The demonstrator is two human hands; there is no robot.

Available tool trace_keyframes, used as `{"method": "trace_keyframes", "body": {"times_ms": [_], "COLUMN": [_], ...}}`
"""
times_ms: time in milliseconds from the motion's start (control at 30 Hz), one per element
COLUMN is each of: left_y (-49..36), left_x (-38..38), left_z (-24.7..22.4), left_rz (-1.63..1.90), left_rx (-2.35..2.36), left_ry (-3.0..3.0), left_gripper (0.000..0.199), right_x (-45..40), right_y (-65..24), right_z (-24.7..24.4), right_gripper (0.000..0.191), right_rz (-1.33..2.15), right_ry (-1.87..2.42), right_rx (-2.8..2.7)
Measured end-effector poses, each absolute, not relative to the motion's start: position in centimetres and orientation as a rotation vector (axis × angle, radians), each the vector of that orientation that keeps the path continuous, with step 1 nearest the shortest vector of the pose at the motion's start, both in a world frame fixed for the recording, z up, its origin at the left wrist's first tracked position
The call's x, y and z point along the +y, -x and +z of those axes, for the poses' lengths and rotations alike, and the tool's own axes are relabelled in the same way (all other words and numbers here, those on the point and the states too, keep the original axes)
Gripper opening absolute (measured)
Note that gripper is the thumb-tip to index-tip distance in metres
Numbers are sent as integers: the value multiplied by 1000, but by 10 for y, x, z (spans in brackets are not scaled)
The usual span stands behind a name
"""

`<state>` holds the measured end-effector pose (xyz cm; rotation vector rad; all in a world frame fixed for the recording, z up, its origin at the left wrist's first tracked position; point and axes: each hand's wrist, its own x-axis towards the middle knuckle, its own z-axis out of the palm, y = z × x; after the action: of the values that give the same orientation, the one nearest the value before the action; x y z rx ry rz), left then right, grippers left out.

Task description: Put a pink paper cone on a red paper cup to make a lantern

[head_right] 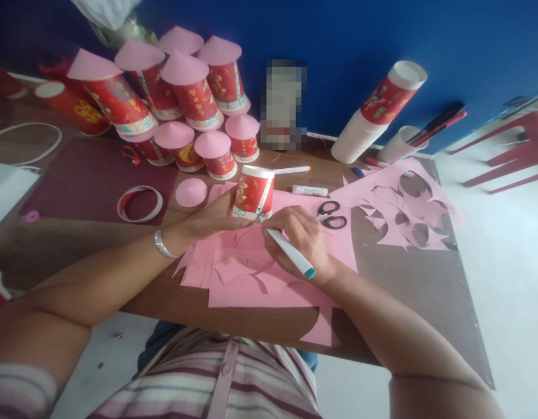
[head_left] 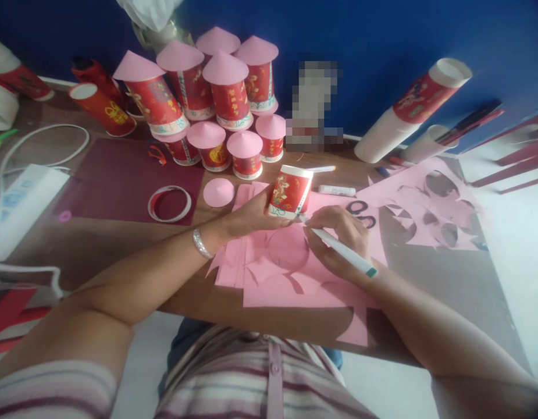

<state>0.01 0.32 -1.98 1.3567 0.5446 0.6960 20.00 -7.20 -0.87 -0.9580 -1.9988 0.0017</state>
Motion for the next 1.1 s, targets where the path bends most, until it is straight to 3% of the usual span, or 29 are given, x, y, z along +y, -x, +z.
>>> {"method": "trace_keyframes", "body": {"times_ms": [567,1100], "left_y": [0,7], "left_x": [5,7], "left_z": [-27,-29], "left_rz": [670,654], "left_rx": [680,505], "left_ry": [-1511,-1310], "left_gripper": [41,58], "right_x": [-74,-76], "right_y": [-196,-201], "right_z": [-9,0], "right_gripper": [14,18], "right_rz": [146,142], "right_ry": [923,922], "right_rx": [-2010,-2010]}}
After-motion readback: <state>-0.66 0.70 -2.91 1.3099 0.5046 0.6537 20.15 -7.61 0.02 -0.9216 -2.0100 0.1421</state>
